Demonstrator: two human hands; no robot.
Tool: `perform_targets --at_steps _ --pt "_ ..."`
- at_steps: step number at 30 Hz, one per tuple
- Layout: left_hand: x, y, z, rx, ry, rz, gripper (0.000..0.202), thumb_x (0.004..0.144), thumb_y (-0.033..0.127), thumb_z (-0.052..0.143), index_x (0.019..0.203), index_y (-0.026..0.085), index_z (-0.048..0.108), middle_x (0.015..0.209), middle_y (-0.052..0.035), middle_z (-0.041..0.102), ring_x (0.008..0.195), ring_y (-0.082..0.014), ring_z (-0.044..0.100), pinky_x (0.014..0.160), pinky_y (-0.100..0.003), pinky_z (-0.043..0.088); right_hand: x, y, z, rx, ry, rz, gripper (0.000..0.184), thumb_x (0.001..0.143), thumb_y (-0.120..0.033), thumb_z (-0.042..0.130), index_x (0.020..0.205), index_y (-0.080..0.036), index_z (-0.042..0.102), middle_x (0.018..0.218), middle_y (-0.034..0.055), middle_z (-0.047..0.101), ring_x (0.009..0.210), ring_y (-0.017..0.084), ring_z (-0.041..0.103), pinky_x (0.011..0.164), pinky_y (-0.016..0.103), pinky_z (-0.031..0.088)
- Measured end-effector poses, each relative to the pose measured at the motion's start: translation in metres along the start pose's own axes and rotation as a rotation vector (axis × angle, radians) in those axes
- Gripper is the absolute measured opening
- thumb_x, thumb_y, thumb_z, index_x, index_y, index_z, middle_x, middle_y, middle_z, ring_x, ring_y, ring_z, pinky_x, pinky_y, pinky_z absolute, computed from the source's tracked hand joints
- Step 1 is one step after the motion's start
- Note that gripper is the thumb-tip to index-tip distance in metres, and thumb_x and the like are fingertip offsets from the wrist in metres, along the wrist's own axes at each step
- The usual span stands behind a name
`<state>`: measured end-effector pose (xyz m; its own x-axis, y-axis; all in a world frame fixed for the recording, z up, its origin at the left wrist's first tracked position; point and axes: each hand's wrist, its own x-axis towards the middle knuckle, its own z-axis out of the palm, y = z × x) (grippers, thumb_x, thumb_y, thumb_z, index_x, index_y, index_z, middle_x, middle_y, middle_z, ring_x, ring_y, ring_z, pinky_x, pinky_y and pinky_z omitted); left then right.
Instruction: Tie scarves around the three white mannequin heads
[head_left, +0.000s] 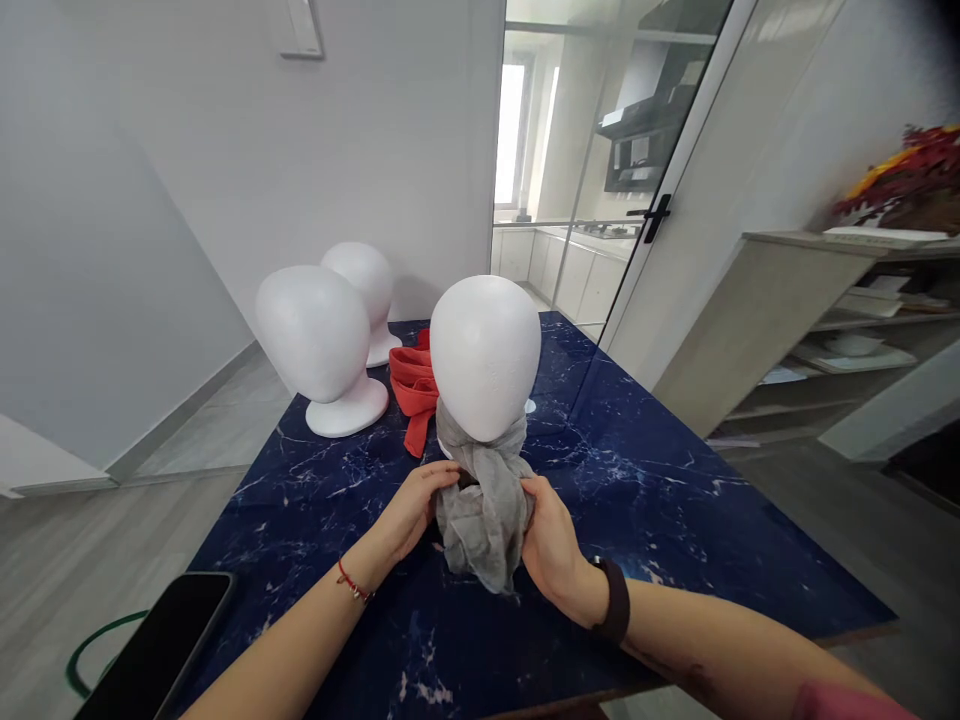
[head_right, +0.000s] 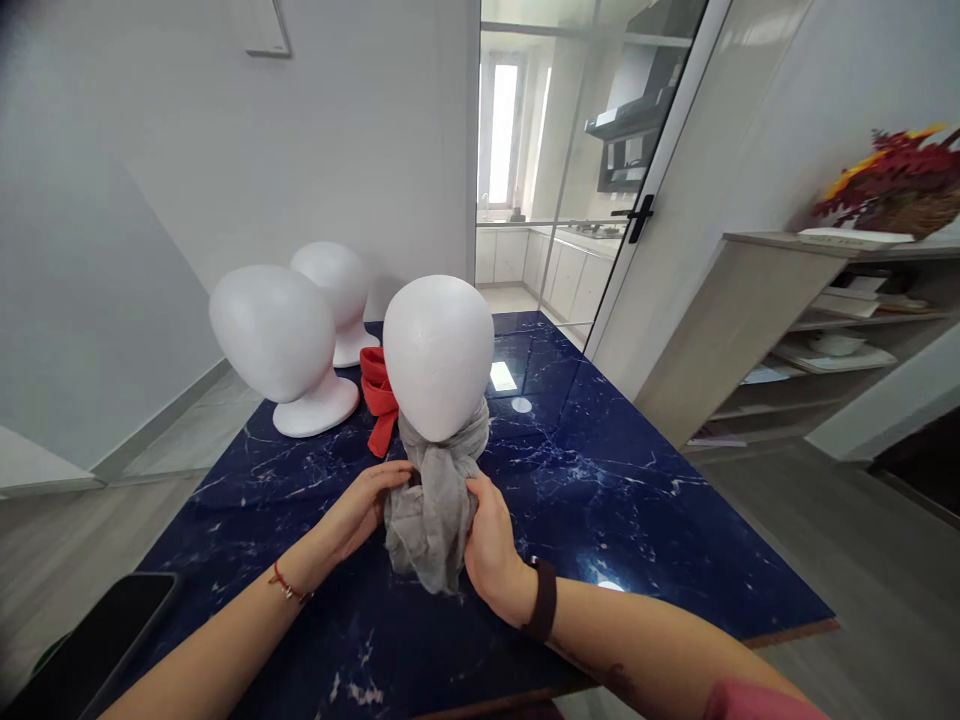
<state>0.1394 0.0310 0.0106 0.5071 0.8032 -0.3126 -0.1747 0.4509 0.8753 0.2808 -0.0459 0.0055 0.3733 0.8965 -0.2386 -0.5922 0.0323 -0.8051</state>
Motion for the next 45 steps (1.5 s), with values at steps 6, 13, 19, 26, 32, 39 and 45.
perform_targets --at_steps 6,13,19,26,32,39,45 --pt "0.004 0.005 -0.004 -0.028 0.027 -0.067 0.038 0.066 0.016 0.067 0.102 0.015 0.056 0.048 0.0047 0.054 0.035 -0.0049 0.040 0.037 -0.016 0.029 -0.002 -0.012 0.008 -0.074 -0.129 0.181 0.035 0.077 -0.051 0.053 0.087 -0.019 0.062 0.071 0.0026 0.065 0.066 0.019 0.059 0.060 0.028 0.046" --pt "0.000 0.011 -0.004 0.010 -0.018 0.036 0.045 0.073 0.026 0.066 0.112 0.019 0.045 0.052 0.0038 0.056 0.043 -0.0092 0.047 0.045 -0.020 0.042 -0.004 0.016 -0.006 -0.930 -0.518 -0.254 0.020 0.073 -0.018 0.057 0.094 -0.016 0.059 0.085 0.0017 0.064 0.073 0.014 0.055 0.069 0.026 0.043" --pt "-0.003 0.007 -0.001 0.291 -0.024 0.186 0.042 0.075 0.030 0.063 0.114 0.020 0.053 0.059 0.0031 0.059 0.053 -0.0103 0.053 0.058 -0.022 0.045 -0.002 0.017 -0.014 -1.178 -0.717 -0.503 0.037 0.069 -0.005 0.050 0.105 -0.016 0.051 0.109 0.0079 0.056 0.097 0.018 0.053 0.086 0.028 0.042" --pt "-0.004 0.003 0.000 0.656 -0.017 0.387 0.047 0.070 0.030 0.070 0.115 0.022 0.063 0.126 -0.0056 0.059 0.119 -0.0231 0.050 0.106 -0.034 0.031 0.003 0.017 -0.017 -1.530 -0.820 -0.513 0.019 0.071 -0.005 0.044 0.080 -0.018 0.054 0.091 0.0049 0.058 0.079 0.016 0.056 0.070 0.026 0.041" --pt "-0.002 -0.001 0.006 0.194 0.073 0.152 0.044 0.069 0.027 0.070 0.112 0.018 0.063 0.094 -0.0052 0.069 0.070 -0.0125 0.061 0.063 -0.022 0.047 0.013 0.015 -0.014 -1.530 -0.616 -0.450 0.024 0.072 -0.009 0.047 0.094 -0.017 0.053 0.087 0.0051 0.062 0.076 0.018 0.057 0.065 0.026 0.037" --pt "0.001 0.002 0.003 -0.137 0.046 0.030 0.040 0.066 0.026 0.075 0.102 0.012 0.064 0.058 0.0041 0.058 0.037 -0.0002 0.036 0.039 -0.015 0.030 0.031 -0.002 -0.016 -1.700 -0.404 -0.579 0.023 0.077 -0.011 0.050 0.097 -0.017 0.061 0.110 0.0130 0.057 0.105 0.027 0.051 0.083 0.035 0.038" --pt "0.000 0.003 0.005 -0.142 0.060 0.002 0.042 0.064 0.024 0.075 0.103 0.012 0.064 0.055 0.0042 0.058 0.035 -0.0007 0.035 0.037 -0.016 0.029 0.050 0.003 -0.017 -1.383 -0.418 -0.369 0.012 0.072 -0.011 0.052 0.072 -0.017 0.063 0.075 0.0071 0.065 0.071 0.019 0.059 0.070 0.030 0.041"
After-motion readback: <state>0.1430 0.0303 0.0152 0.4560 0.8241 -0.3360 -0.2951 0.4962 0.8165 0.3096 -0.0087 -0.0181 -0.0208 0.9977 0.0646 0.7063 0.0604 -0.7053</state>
